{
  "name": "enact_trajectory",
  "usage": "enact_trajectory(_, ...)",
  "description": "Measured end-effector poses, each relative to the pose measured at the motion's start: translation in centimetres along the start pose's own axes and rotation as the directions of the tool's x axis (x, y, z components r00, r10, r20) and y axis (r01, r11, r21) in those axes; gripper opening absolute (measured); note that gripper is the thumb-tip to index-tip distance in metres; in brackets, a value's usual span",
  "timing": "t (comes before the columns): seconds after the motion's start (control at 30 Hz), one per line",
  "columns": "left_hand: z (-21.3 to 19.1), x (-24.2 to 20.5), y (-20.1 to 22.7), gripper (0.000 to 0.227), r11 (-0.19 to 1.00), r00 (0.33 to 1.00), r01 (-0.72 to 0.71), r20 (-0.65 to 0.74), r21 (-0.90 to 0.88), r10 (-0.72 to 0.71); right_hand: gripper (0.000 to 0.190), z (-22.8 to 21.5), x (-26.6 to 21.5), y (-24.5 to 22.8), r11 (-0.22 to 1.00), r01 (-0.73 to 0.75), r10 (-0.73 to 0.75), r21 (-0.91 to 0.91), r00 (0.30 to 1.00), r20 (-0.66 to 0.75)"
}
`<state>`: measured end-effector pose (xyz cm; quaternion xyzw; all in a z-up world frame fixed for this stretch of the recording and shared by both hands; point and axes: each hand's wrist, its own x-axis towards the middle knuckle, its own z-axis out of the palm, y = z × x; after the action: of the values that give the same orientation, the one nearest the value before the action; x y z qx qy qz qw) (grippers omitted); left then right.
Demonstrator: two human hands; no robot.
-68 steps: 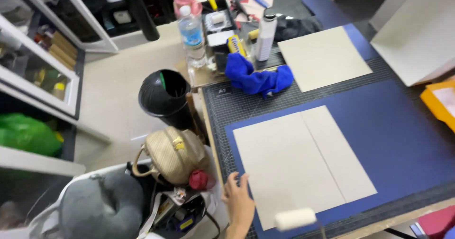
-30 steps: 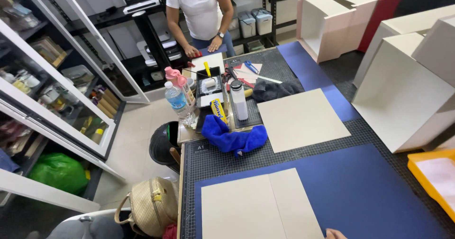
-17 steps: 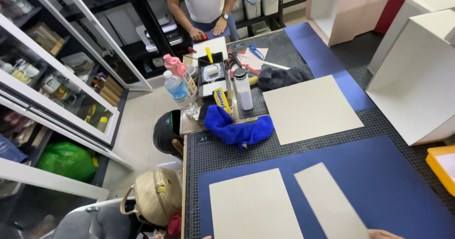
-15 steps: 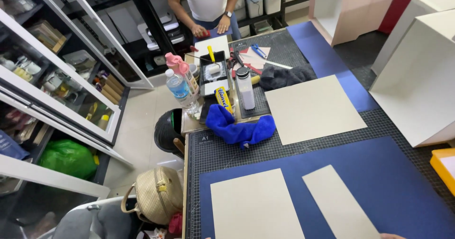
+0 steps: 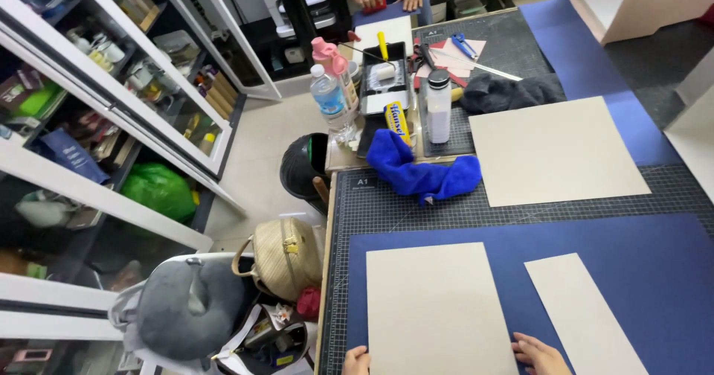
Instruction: Smoothing a blue cover material onto a board using a roller and hands to ensure a flat surface
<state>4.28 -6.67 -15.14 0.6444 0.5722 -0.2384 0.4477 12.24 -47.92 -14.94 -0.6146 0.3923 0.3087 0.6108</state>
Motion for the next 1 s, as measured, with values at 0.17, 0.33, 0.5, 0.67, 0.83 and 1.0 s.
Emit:
enact_trajectory(0.17,-5.5,-13.3,4.3,0.047,0.954,0.985,-0.135,0.071,-0.269,0.159,0.048,0.0,-8.4,-5.9,0.998,0.015,-0.009,-0.06,0.995,0.096)
enact_trajectory(0.33,-9.9,-18.1,6.7,0.082,0.959,0.936,-0.225,0.236,-0.174,0.262,0.052,-2.4,-9.8,-6.2,0.859,0.435,-0.368,-0.269,0.891,0.265)
enact_trajectory(0.5,-10.6,-7.2,3.3,0.096,0.569,0.54,-0.815,0.209,-0.111,0.815,0.055,0.3,-19.6,-8.8,0.634,0.764,-0.768,-0.117,0.64,0.013)
enact_trajectory(0.67,-11.2,-18.8,6.6,0.096,0.62,0.821,-0.39,0.048,-0.681,0.569,0.01,2.9,-19.8,-9.6,0.61,0.793,-0.756,0.004,0.583,-0.298)
enact_trajectory(0.83,-10.2,-25.2,9.6,0.087,0.579,0.79,-0.52,-0.096,-0.628,0.606,0.024,6.7,-17.0,-9.3,0.558,0.824,-0.634,0.097,0.499,-0.591)
enact_trajectory(1.0,-6.3,-15.5,8.5,0.077,0.772,0.809,-0.576,-0.055,-0.268,0.585,0.039,6.6,-4.6,-4.5,0.832,0.499,-0.545,-0.244,0.647,-0.534)
